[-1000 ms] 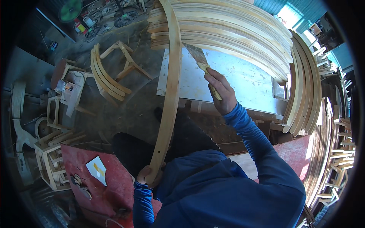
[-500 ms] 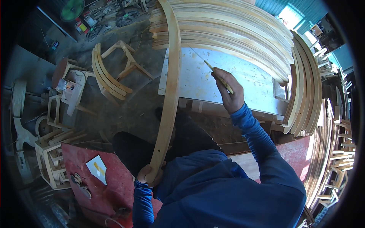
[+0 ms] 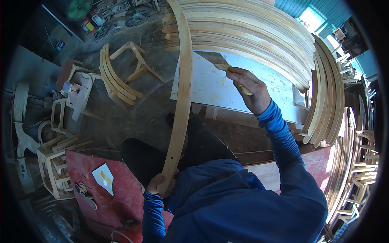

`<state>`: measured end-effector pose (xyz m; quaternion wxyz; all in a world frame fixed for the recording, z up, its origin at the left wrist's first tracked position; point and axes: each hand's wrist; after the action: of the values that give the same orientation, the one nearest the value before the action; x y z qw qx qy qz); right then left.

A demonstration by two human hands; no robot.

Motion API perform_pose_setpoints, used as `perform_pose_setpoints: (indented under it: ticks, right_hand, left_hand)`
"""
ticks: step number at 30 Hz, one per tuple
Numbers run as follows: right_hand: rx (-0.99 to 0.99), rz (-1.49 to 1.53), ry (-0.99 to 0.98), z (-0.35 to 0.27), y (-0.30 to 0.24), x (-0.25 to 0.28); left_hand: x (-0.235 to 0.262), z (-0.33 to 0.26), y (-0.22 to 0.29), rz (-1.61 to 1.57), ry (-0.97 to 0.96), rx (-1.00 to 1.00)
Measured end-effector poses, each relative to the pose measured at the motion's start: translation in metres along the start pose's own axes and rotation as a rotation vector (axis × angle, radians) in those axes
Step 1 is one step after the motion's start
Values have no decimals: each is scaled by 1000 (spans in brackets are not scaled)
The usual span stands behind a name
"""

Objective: Applying yellow glue or filler to the edges of curved wooden components using a putty knife.

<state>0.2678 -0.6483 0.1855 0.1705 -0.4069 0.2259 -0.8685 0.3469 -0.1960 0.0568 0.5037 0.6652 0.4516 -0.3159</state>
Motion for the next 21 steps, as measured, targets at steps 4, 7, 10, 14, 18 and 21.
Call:
perform_pose_setpoints:
  ticks: [4,7,10,14,18,21]
  right_hand:
    - [160,-187,-77,31,9,-4]
    - [219,-290,-170,52,7,0]
    - [231,-329,-360,64,-5,13]
    - [227,-87,-387,68,-10,38]
    - [117,-46,-88,47,-2,27]
    - [-39,73,54,23,-1,-3]
  left_hand:
    - [0,3,1,37,16,16]
    - [-1,5,0,49,18,7]
    - [-5,5,2,79,97,54]
    - [-2,1,-1,4,73,47]
    - [5,-2,-2,-68,-22,16]
    - [9,-6,-2,-97,-44,7]
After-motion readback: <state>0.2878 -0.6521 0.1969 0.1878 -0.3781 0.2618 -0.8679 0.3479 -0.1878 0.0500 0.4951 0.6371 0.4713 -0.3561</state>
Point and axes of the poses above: each hand's wrist, its own z-axis towards the middle knuckle, its own x-axis out of the back of the hand, y = z × x, and after that the axes turned 2 degrees about y, right-handed
